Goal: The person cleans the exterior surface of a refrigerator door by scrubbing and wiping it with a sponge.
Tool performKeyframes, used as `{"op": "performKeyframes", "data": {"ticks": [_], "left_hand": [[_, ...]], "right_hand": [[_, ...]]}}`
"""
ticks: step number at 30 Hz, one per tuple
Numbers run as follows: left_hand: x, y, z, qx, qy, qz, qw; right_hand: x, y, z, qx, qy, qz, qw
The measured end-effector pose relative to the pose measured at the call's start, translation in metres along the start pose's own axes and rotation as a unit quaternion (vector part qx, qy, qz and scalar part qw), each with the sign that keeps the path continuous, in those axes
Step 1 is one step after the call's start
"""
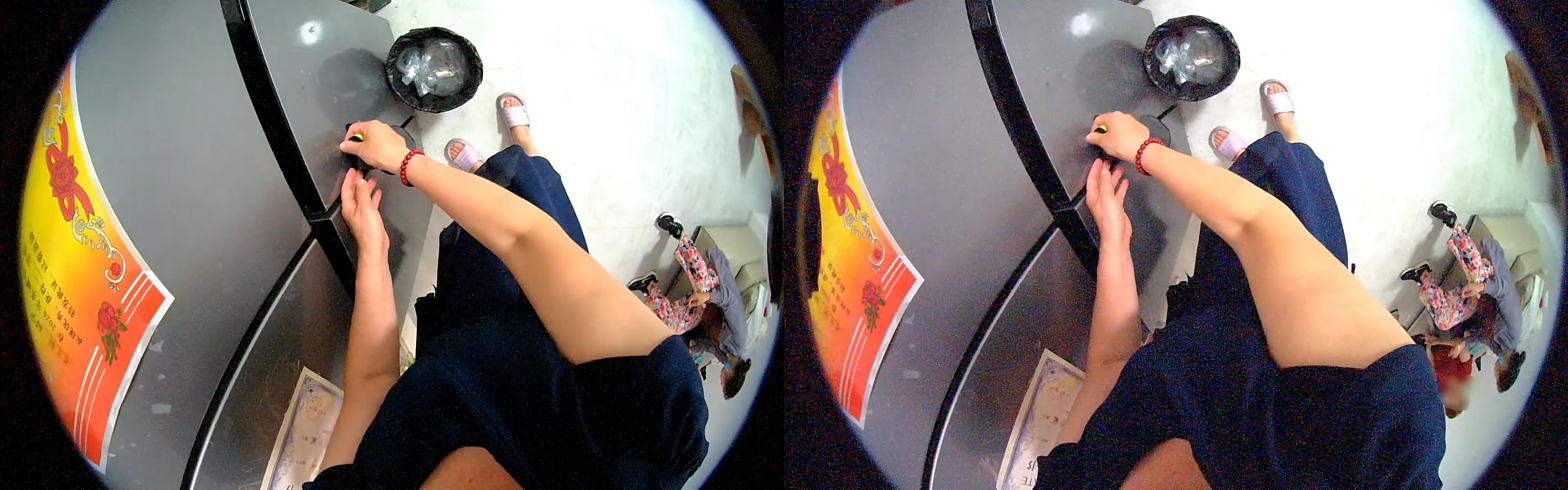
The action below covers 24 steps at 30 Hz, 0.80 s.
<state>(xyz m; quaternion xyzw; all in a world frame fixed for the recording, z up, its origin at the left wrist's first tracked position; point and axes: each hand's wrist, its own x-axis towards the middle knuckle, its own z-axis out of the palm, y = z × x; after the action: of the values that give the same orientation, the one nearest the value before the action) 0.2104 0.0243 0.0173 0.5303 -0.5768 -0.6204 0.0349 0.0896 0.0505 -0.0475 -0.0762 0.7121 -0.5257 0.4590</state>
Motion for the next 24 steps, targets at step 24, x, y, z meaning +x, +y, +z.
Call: {"op": "performKeyframes", "data": {"ticks": [24], "left_hand": [[0.005,-0.001,0.005,-0.039,0.015,-0.01,0.999]], "right_hand": [[-0.001,-0.002,-0.002,-0.016,-0.021,-0.007,1.0]]}}
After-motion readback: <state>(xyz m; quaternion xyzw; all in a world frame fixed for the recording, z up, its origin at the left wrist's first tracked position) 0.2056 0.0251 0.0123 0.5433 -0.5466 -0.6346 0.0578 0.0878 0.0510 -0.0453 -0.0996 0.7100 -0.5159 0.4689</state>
